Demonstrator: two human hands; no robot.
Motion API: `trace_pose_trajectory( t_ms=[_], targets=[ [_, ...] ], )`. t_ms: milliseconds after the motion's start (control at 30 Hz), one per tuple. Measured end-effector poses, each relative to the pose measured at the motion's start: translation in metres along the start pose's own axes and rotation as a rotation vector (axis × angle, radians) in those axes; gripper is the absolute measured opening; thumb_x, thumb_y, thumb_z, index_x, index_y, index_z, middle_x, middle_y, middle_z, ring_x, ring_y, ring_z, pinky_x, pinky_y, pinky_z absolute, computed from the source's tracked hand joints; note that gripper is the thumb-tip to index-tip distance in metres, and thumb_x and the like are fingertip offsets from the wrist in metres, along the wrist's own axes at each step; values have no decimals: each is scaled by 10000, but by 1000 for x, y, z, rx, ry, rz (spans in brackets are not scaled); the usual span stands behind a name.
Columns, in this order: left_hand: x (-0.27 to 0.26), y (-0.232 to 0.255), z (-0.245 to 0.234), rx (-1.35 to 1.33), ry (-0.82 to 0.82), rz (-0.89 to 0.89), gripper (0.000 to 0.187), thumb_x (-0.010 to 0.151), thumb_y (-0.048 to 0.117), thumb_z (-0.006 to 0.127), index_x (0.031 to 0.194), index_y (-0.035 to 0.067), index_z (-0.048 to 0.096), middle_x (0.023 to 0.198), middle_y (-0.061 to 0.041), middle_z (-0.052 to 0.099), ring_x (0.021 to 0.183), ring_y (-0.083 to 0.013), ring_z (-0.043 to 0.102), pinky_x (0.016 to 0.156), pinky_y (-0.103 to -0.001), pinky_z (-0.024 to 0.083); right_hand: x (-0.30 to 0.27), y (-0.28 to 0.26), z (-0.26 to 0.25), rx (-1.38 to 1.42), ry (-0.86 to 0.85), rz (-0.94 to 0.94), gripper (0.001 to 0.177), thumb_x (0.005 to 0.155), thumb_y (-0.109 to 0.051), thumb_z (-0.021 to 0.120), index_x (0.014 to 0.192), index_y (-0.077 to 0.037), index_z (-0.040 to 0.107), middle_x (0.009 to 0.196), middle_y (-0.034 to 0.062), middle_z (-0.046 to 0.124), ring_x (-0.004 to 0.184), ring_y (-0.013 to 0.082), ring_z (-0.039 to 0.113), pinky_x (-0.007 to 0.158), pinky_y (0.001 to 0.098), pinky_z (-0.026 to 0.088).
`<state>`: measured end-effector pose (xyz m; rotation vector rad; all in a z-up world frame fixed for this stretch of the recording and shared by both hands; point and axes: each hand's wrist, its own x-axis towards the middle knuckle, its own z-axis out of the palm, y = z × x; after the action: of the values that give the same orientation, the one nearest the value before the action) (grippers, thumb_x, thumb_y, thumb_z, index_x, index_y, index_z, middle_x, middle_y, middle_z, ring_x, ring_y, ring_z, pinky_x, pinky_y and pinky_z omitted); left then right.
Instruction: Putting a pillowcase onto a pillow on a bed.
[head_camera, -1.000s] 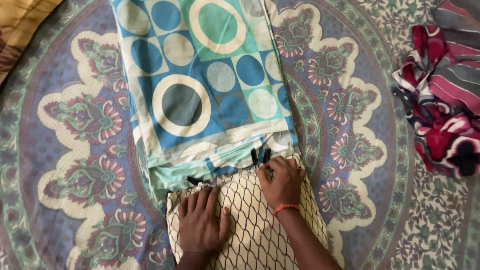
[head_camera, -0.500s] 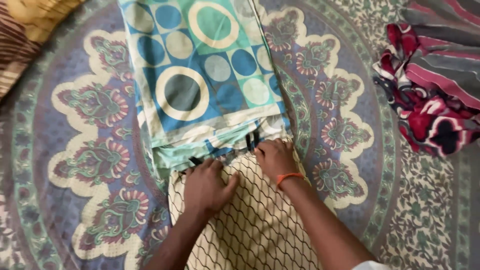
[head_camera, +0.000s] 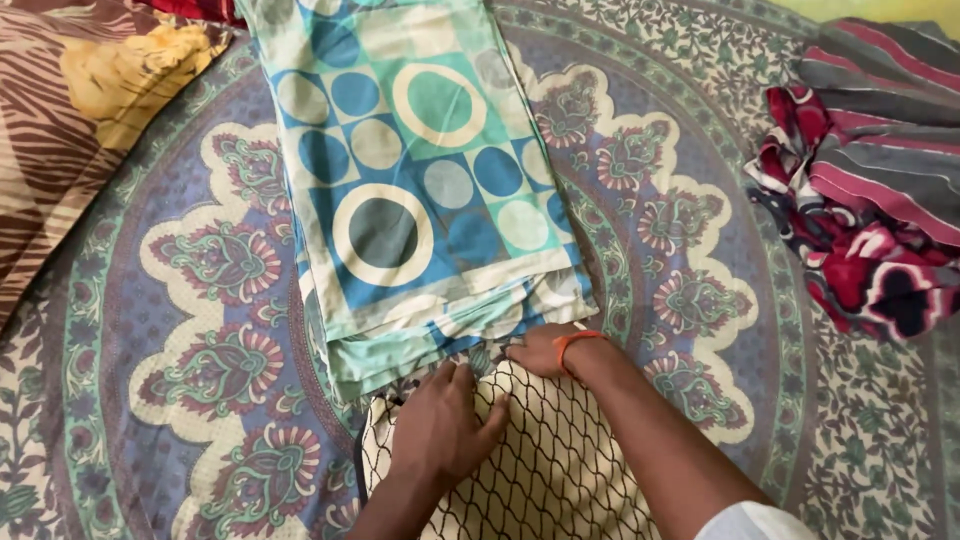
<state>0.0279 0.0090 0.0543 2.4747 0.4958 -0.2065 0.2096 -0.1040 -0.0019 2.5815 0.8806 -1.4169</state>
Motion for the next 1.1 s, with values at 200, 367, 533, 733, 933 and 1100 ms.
trace_pose_trajectory(
  t_ms=[200, 367, 533, 733, 933, 1100],
  targets=[
    [39, -47, 0, -126, -109, -312, 515, 947, 455, 521, 1003, -18, 716, 1180, -231, 672, 995, -404, 701, 947, -502, 541, -12, 3, 4, -12, 5, 74, 628, 1018, -566, 396, 990, -26, 715, 1022, 210, 770, 957, 375, 743, 953, 489, 543],
    [69, -141, 45, 13, -478, -286, 462, 934, 389, 511, 1079, 38, 775, 1147, -257, 714, 1066, -421, 687, 989, -499, 515, -51, 11, 11, -89, 296, -173, 456, 994, -403, 459, 864, -58, 727, 961, 123, 683, 1024, 299, 614, 1026, 481, 432],
    [67, -144, 32, -99, -687, -115, 392, 871, 337, 608, 1174, 139, 758, 1162, -146, 757, 1046, -305, 716, 940, -417, 551, -78, 21, 16, 45, 547, -408, 291, 933, -304, 590, 860, -45, 702, 908, 97, 639, 995, 296, 602, 950, 452, 461],
    [48, -119, -8, -652, -610, -82, 423, 873, 70, 635, 1287, 156, 655, 996, -36, 699, 883, -149, 621, 799, -315, 519, -106, 14, 10, 141, 567, -423, 219, 911, -248, 639, 873, -38, 691, 891, 73, 624, 950, 264, 603, 875, 421, 475],
    [44, -117, -21, -931, -503, 68, 253, 872, -61, 602, 1084, 73, 626, 971, -5, 602, 857, -94, 550, 748, -281, 476, -111, 14, 9, 130, 586, -472, 213, 910, -234, 644, 865, -30, 682, 899, 72, 628, 945, 267, 602, 868, 423, 471],
    [41, -129, -16, -1109, -490, 29, 290, 868, -81, 562, 1099, 88, 613, 914, -4, 541, 801, -124, 509, 708, -292, 459, -112, 15, 10, 114, 617, -508, 205, 908, -227, 640, 878, -32, 697, 902, 72, 637, 947, 270, 612, 863, 424, 469]
  ],
)
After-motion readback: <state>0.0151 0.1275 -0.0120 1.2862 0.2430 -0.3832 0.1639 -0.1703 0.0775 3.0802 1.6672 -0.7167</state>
